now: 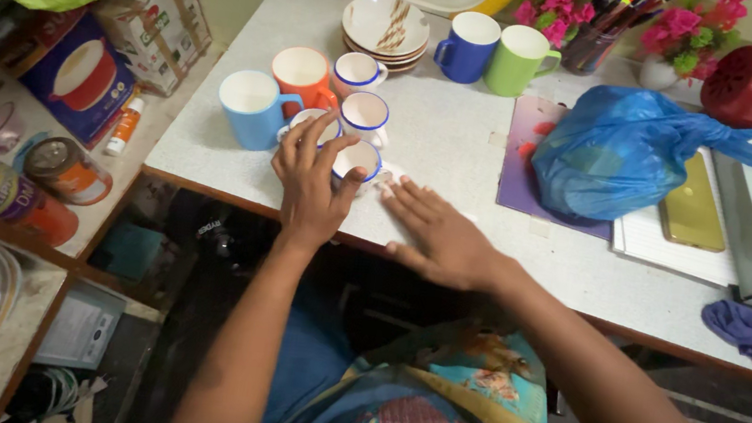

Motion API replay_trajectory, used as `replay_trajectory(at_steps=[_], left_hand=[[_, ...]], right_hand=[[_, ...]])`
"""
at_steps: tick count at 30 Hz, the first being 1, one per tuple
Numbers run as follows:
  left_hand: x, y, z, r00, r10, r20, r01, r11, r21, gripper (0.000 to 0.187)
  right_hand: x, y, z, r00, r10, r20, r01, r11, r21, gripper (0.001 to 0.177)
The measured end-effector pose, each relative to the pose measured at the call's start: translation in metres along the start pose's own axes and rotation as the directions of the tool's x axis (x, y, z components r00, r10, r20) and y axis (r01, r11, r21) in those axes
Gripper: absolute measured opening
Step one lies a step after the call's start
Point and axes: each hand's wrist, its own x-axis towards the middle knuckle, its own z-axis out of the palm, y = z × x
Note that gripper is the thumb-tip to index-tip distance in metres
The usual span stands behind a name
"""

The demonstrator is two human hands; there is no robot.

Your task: The person wipes several small plates and mugs with a white cloth, then stacks the plates and arranges the mugs in tidy groups on the table. The person also wipes the table surface and repositions items to clear space.

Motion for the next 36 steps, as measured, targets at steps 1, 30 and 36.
replay_trajectory(at_steps=[1,30,36], left_hand=[[0.0,0.0,0.0,1.0,-0.002,0.015,0.002,1.0,0.022,0.055],[0.044,0.085,0.051,0.882,0.383,0.275,-0.377,0.923,-0.078,0.033],[0.135,0.077,0.153,0.89,0.215,0.401,-0.279,0.954,0.107,0.072]], right_hand=[[-0.002,-0.005,-0.001,1.0,-0.024,-0.014,0.024,1.0,-0.004,0.075],[-0.183,-0.007,-0.022,0.883,0.383,-0.273,-0.44,0.877,-0.192,0.08],[-0.15,-0.018,-0.016,0.922,0.3,-0.246,-0.339,0.932,-0.132,0.094]])
